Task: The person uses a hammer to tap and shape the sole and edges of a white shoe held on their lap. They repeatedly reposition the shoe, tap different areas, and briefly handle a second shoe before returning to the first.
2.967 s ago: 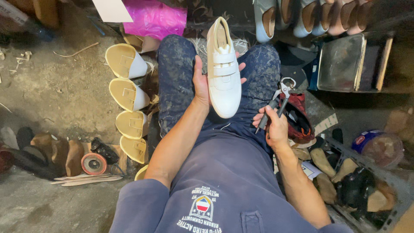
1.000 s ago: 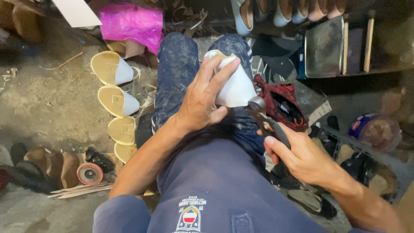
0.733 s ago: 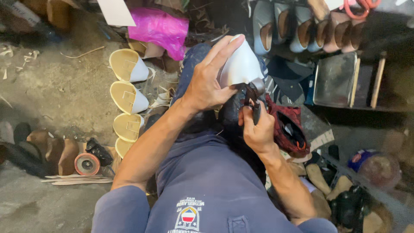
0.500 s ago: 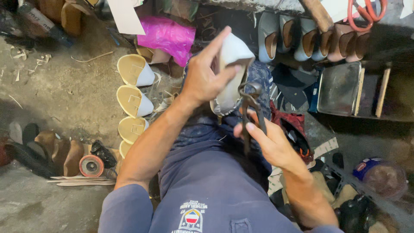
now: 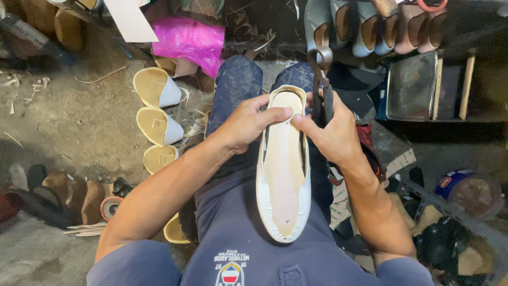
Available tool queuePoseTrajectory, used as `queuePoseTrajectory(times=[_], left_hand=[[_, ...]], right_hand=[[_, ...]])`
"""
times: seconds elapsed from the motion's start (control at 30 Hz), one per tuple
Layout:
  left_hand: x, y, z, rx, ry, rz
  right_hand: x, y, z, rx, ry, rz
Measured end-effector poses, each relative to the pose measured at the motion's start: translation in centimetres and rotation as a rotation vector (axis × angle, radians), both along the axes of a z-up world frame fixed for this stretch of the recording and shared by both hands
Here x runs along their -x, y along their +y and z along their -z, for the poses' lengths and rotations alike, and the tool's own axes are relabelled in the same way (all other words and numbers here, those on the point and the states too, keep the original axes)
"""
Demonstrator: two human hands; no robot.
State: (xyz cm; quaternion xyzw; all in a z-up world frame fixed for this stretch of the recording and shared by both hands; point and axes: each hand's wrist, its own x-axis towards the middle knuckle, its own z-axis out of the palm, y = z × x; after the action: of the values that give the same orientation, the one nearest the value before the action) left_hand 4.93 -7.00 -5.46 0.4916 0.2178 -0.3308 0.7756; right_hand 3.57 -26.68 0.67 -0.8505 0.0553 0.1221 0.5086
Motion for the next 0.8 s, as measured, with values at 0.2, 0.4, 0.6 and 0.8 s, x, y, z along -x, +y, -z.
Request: queuePoseTrajectory(times=[0.2, 0.4, 0.6, 0.8], left_hand=[[0.0, 2.1, -2.2, -0.033, -0.227, 0.034], [0.3, 5.0, -6.5, -0.095, -0.893, 0.046], [5.7, 2.4, -2.1, -0.309, -1.402, -0.030], [6.1, 2.3, -2.2, -0.427, -1.490, -0.154]], right_hand=[[0.6, 0.3, -0.4, -0.151, -0.020, 0.007], [1.8, -1.7, 1.9, -0.414, -0.074, 0.155], [5.6, -4.0, 5.7, -0.098, 0.039, 0.116], [10.2, -3.6, 3.9, 0.011, 0.043, -0.035]])
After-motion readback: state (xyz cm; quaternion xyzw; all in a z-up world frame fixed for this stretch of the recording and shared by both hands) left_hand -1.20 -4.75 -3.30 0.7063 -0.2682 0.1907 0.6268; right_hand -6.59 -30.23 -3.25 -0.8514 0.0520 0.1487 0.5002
